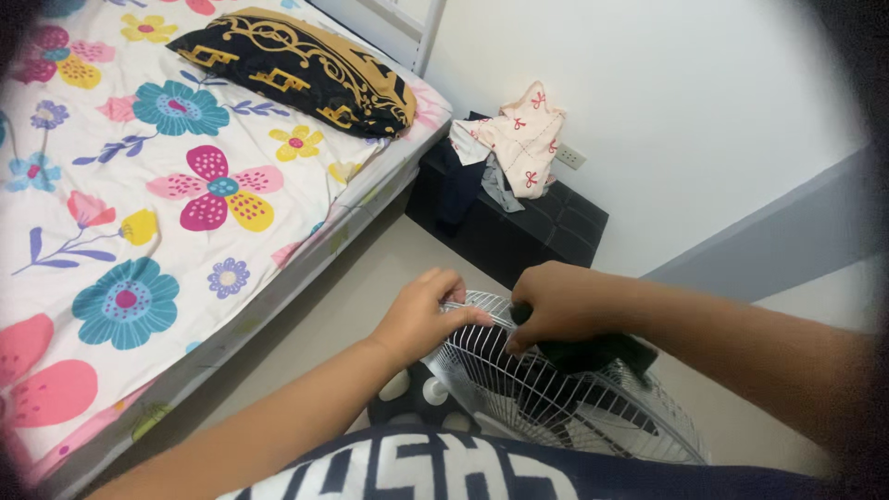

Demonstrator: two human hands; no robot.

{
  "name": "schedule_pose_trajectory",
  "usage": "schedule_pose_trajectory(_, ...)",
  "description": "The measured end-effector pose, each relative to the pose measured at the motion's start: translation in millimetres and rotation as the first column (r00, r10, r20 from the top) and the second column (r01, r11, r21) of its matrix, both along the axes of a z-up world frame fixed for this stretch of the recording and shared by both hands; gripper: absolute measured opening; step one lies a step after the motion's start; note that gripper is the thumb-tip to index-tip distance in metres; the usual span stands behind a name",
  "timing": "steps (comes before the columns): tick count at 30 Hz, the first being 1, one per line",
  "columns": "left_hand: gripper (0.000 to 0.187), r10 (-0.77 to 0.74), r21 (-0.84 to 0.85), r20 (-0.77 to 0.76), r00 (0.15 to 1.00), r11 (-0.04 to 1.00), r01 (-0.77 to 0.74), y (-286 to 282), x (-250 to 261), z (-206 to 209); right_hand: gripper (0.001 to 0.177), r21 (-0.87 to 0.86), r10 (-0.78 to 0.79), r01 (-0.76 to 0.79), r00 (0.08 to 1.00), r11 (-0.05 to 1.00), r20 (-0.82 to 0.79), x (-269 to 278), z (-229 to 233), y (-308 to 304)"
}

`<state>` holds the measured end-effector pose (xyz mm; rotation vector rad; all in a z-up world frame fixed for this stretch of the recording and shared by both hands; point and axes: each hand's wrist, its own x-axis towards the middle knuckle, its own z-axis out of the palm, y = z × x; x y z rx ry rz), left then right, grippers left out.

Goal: The person disassembles a standing fan by first wiping the front grille with a cloth, then using scissors to pry and remove the grille. They proceed to unscrew and remove the fan blades from the motor housing.

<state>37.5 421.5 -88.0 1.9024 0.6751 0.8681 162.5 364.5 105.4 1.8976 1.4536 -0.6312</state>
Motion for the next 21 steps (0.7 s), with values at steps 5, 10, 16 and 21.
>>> schedule_pose_trajectory(5,0.053,-0.068,0.054,-0.036,0.997,0.996,0.070,1,-4,-2,0.038,0.050,-0.166,0.173,0.979,0.984,-0.117,11,-9,-2)
schedule_pose_trajectory(10,0.053,-0.088,0.085,-0.044,0.995,0.992,0.092,4,-2,2,0.037,-0.012,-0.186,0.186,0.977,0.983,-0.109,16,-6,2)
schedule_pose_trajectory(16,0.047,-0.189,0.047,-0.077,0.979,0.980,0.193,19,-12,33,0.039,0.198,-0.331,0.364,0.926,0.910,-0.183,51,38,-21)
schedule_pose_trajectory(21,0.028,-0.344,0.291,-0.036,0.938,0.895,0.339,11,-13,70,0.046,0.511,-0.674,0.793,0.578,0.332,-0.460,78,27,-106)
